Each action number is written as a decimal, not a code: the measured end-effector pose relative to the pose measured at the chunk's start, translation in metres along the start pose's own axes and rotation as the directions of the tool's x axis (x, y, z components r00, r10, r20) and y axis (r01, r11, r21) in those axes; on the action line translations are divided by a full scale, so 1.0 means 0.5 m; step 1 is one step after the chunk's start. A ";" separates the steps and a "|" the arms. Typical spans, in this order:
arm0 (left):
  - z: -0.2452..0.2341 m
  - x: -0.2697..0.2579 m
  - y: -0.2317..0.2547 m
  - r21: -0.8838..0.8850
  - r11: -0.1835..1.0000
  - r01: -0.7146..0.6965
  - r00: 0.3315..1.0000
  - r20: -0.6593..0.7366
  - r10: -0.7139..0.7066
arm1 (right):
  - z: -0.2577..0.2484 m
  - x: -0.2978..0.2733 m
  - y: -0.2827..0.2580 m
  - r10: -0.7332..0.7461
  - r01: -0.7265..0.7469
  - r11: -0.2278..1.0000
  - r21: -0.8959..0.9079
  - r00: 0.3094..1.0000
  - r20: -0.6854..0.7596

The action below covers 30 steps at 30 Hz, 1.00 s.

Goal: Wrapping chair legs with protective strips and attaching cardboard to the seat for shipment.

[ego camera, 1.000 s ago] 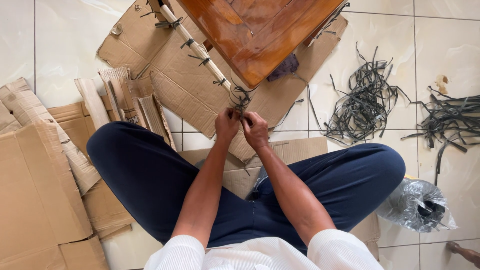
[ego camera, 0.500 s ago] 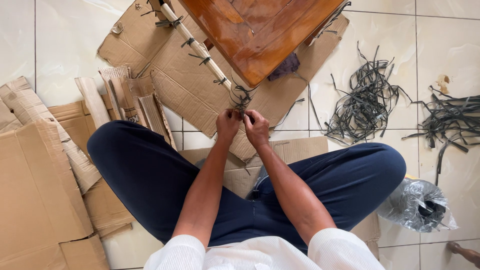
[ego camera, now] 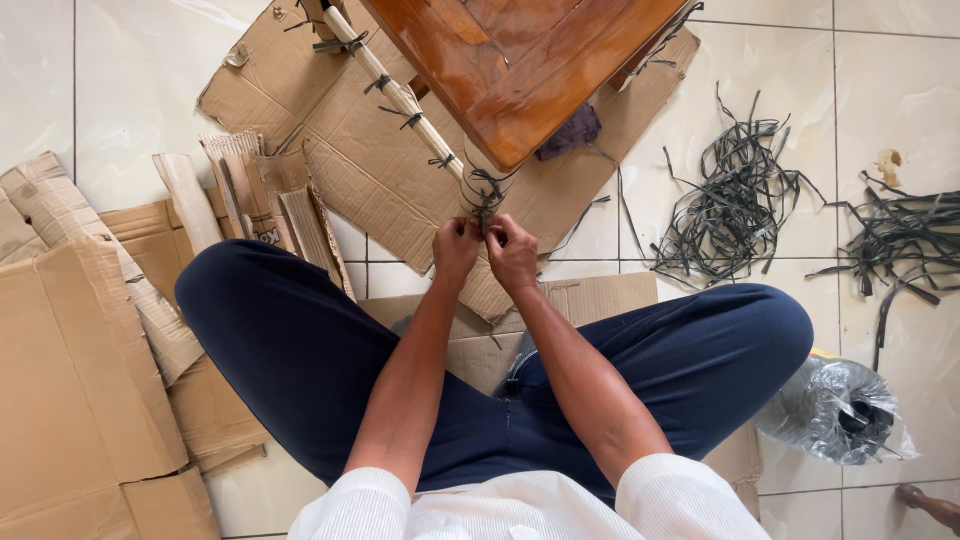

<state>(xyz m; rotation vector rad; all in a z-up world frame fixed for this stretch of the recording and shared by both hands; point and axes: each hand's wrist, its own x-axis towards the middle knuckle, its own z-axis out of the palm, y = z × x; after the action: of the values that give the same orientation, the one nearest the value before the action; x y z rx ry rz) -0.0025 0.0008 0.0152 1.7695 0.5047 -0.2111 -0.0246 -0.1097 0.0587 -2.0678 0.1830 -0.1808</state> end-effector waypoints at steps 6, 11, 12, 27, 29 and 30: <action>-0.008 -0.008 0.010 -0.011 1.000 0.017 1.000 0.018 -0.017 | -0.015 -0.004 -0.022 -0.188 0.192 0.970 -0.147 0.981 0.042; -0.012 -0.007 0.015 0.056 0.998 0.009 1.000 -0.008 -0.008 | -0.020 -0.004 -0.028 -0.233 0.243 0.961 -0.132 0.969 0.086; -0.015 -0.011 0.023 0.059 0.998 0.029 1.000 -0.014 -0.028 | -0.020 -0.002 -0.029 -0.234 0.244 0.962 -0.120 0.968 0.093; 0.030 0.008 -0.088 -0.643 0.763 0.062 0.998 0.022 -0.063 | 0.005 0.001 0.025 0.106 -0.126 0.985 0.115 0.980 0.166; 0.032 0.010 -0.085 -0.642 0.765 0.039 0.999 0.003 -0.049 | 0.005 0.000 0.021 0.095 -0.106 0.991 0.081 0.987 0.130; 0.033 0.010 -0.085 -0.641 0.767 0.018 0.999 -0.015 -0.036 | 0.004 -0.001 0.019 0.084 -0.089 0.995 0.046 0.992 0.095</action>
<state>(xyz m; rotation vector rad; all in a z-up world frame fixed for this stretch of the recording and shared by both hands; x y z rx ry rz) -0.0147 -0.0062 -0.0284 1.0879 0.5425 -0.0210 -0.0254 -0.1122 0.0495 -2.0096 0.2087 -0.0359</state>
